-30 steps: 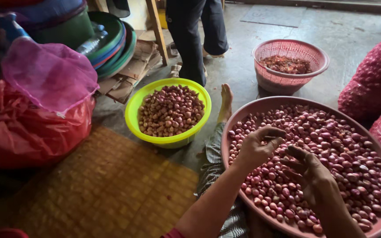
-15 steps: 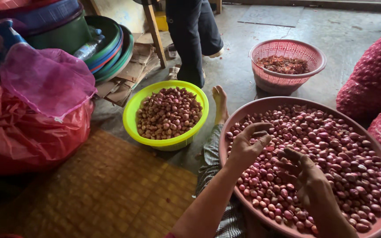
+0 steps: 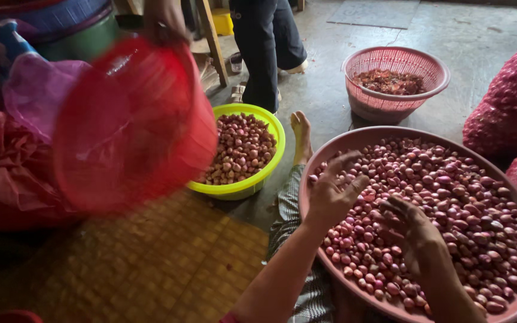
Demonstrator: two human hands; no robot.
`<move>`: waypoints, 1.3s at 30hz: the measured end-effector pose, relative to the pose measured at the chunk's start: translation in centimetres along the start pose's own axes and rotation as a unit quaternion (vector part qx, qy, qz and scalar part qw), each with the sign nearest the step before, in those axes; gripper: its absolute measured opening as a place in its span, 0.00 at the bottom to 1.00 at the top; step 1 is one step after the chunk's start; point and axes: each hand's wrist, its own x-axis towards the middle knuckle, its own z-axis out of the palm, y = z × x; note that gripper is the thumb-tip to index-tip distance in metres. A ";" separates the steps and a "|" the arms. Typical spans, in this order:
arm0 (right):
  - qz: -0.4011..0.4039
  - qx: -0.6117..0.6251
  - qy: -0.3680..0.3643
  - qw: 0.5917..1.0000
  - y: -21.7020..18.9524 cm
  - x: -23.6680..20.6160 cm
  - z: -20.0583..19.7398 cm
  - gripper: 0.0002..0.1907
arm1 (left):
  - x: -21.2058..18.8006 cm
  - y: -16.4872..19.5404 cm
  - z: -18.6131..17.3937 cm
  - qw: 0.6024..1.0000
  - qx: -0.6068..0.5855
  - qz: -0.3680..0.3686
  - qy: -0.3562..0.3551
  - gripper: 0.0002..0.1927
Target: The person sits on the floor and sorts shallots by hand, picking individual bulbs from a large basin, removing loose outer skins and roots, and placing the cleaned shallots into a green bowl while discarding debris into a nearby basket.
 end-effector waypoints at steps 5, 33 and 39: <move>-0.071 -0.006 -0.108 0.992 -0.5 -0.4 3.7 0.27 | -0.2 2.4 -2.8 0.949 0.211 0.184 0.143 0.32; 0.168 -0.116 -0.222 0.954 17.6 0.4 12.0 0.14 | -6.2 -2.5 -11.4 0.922 0.335 0.040 0.189 0.25; -0.112 -0.364 -0.217 0.899 10.4 -0.6 0.5 0.14 | -6.0 -4.1 -5.9 0.958 0.273 0.069 0.060 0.22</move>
